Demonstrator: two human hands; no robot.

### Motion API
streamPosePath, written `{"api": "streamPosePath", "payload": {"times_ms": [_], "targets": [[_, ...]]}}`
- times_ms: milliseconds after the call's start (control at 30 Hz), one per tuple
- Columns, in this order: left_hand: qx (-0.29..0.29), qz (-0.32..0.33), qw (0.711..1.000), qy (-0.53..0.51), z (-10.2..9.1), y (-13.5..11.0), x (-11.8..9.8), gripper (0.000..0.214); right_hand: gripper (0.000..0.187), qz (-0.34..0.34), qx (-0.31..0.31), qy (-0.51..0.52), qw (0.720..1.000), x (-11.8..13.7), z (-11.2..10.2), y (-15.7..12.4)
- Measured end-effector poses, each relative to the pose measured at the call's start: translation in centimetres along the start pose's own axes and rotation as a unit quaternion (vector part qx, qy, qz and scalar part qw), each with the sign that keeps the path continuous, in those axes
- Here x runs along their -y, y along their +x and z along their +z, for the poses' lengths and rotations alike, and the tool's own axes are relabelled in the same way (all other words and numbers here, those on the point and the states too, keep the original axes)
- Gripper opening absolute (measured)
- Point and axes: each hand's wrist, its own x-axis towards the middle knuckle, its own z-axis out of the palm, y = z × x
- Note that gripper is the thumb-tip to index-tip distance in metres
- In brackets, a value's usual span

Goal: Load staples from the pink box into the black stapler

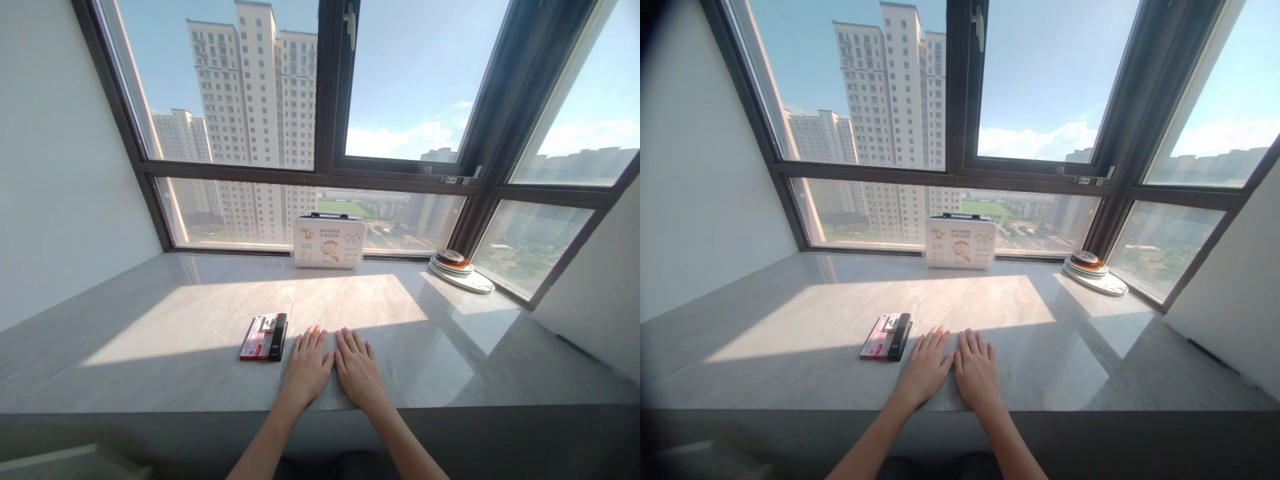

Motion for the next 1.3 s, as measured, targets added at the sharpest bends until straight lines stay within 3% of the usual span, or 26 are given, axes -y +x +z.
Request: {"api": "streamPosePath", "payload": {"times_ms": [1300], "targets": [[-0.008,-0.004,1.0,-0.007,-0.83,-0.47,-0.55,0.05,0.055,0.006,-0.004,0.003,1.0,0.1,-0.2,0.02]]}}
